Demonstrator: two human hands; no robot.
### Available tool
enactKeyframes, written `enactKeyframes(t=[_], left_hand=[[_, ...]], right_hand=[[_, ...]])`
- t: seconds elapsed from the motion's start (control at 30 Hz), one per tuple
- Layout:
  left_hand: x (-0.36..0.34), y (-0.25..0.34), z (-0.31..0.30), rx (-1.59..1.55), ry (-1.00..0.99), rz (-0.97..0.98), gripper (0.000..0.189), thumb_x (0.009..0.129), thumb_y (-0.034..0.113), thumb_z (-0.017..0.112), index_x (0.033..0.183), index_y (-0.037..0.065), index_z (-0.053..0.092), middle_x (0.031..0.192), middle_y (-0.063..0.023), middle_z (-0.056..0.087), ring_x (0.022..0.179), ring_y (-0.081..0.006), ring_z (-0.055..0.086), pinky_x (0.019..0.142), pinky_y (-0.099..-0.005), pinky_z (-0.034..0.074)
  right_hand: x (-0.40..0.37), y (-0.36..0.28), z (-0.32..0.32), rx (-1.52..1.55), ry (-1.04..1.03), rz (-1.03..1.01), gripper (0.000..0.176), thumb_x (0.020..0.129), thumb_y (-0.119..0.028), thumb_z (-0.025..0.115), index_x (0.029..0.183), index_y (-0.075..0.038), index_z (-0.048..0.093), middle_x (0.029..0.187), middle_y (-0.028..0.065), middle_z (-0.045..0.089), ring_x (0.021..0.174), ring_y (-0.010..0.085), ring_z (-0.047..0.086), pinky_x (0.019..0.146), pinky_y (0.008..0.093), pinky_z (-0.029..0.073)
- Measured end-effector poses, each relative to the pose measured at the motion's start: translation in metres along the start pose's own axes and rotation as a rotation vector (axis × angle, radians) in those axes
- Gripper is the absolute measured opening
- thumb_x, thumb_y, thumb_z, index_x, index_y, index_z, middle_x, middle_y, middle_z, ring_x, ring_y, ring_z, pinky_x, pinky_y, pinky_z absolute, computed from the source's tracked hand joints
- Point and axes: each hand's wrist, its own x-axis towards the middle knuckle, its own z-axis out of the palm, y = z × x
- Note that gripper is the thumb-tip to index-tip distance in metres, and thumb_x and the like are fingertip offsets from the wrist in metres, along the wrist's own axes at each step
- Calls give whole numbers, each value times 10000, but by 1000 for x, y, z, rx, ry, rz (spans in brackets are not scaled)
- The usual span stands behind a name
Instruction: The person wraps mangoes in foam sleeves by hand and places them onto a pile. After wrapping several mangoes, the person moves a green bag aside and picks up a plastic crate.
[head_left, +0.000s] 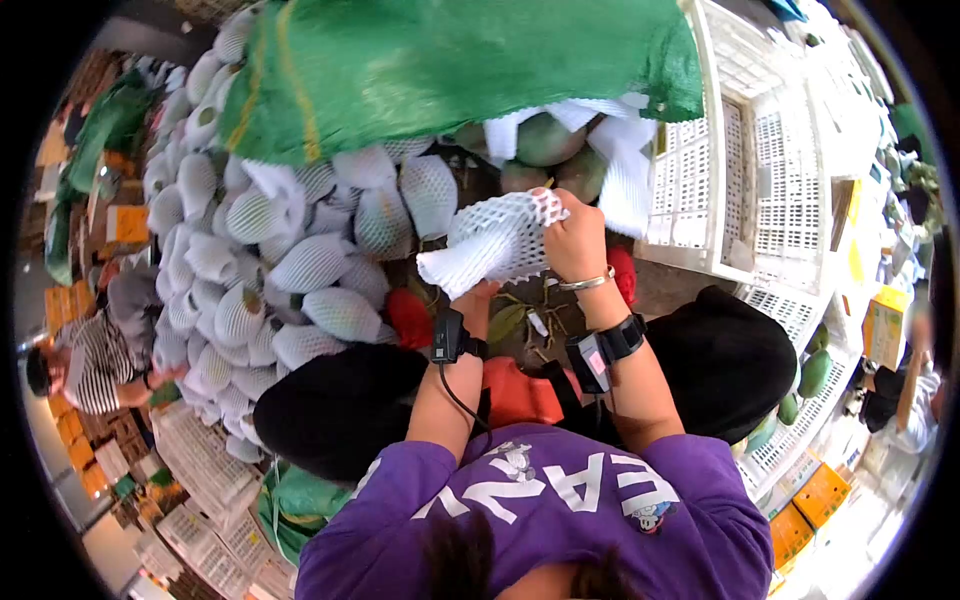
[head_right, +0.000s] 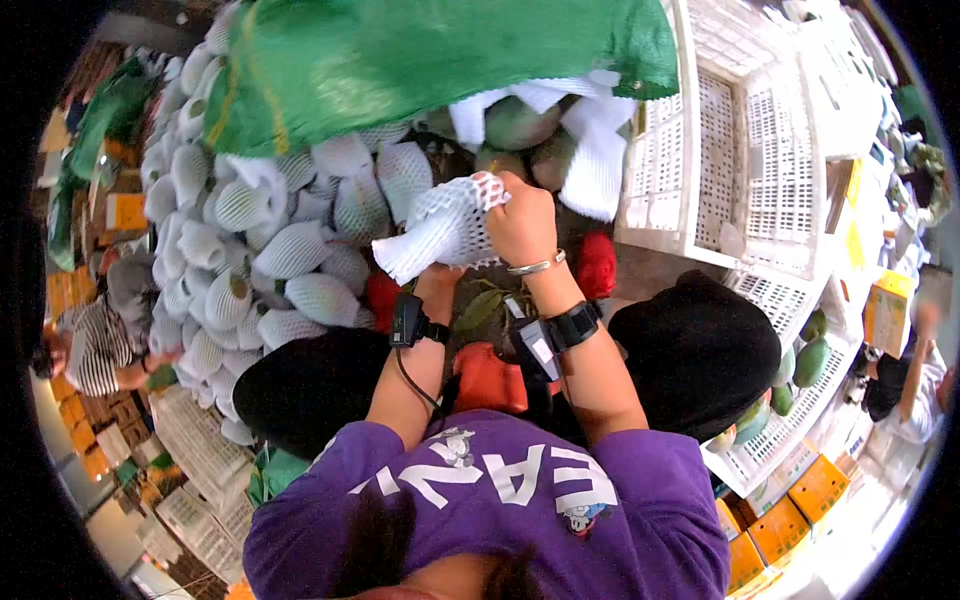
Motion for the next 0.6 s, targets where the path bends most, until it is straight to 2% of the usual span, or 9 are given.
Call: enactKeyframes(t=[0.1, 0.17, 0.2, 0.23, 0.3, 0.37, 0.4, 0.53, 0.6], left_hand=[[-39, 20, 2, 59, -72, 47, 514, 816, 439, 374, 1177, 76, 411, 1183, -97, 452, 1068, -277, 435, 917, -434, 334], [-56, 23, 2, 71, -139, 76, 518, 822, 443, 350, 1180, 73, 405, 1183, -103, 450, 1071, -281, 431, 921, -430, 330], [-64, 18, 4, -48, -222, 73, 520, 825, 438, 341, 1183, 65, 399, 1185, -111, 446, 1073, -288, 427, 923, -427, 329], [-72, 14, 7, -163, -304, 63, 522, 828, 432, 333, 1187, 57, 393, 1187, -118, 442, 1075, -296, 423, 925, -424, 328], [-89, 14, 28, -162, -303, 81, 516, 837, 416, 310, 1191, 48, 385, 1194, -126, 432, 1082, -295, 417, 928, -421, 326], [-103, 18, 39, -143, -288, 104, 508, 847, 398, 285, 1194, 37, 377, 1202, -134, 422, 1088, -294, 411, 929, -418, 325], [-108, 20, 39, -144, -287, 114, 506, 848, 394, 283, 1193, 36, 377, 1202, -135, 421, 1088, -294, 411, 929, -418, 325], [-129, 25, 34, -154, -282, 160, 496, 851, 381, 276, 1191, 33, 378, 1201, -138, 420, 1088, -293, 411, 927, -417, 328], [-133, 27, 32, -166, -272, 196, 491, 852, 374, 273, 1189, 32, 378, 1201, -139, 419, 1089, -293, 410, 926, -417, 329]], right_hand=[[-21, -16, -1, 49, 18, -85, 204, 778, -134, 452, 851, 1, 586, 668, 213, 554, 628, 335, 558, 534, 339, 424], [-24, -23, 1, 133, -93, 85, 203, 766, -118, 438, 815, 9, 588, 684, 214, 557, 618, 342, 545, 531, 337, 414], [-22, 5, 18, -14, -332, -8, 199, 759, -116, 441, 827, 5, 584, 712, 203, 562, 636, 326, 543, 549, 345, 412], [-24, 11, 28, -446, -288, -380, 207, 765, -111, 446, 895, -7, 569, 749, 194, 564, 705, 301, 553, 596, 339, 428], [-34, 14, 41, 616, -339, 399, 282, 775, -220, 467, 812, 40, 568, 737, 213, 564, 600, 274, 511, 590, 330, 406], [-57, 2, 37, 387, -293, 56, 336, 793, -271, 494, 814, 56, 565, 735, 214, 568, 630, 238, 532, 608, 327, 408], [-58, 37, 56, 236, -349, -75, 387, 805, -300, 500, 836, 81, 555, 746, 173, 592, 665, 193, 538, 627, 310, 411], [-90, 33, 86, 667, -410, 332, 366, 822, -278, 496, 874, 79, 554, 753, 104, 611, 691, 132, 533, 634, 281, 421], [-103, 29, 85, 533, -344, -5, 366, 825, -293, 493, 983, 35, 529, 772, 77, 603, 674, 127, 534, 615, 276, 427]])
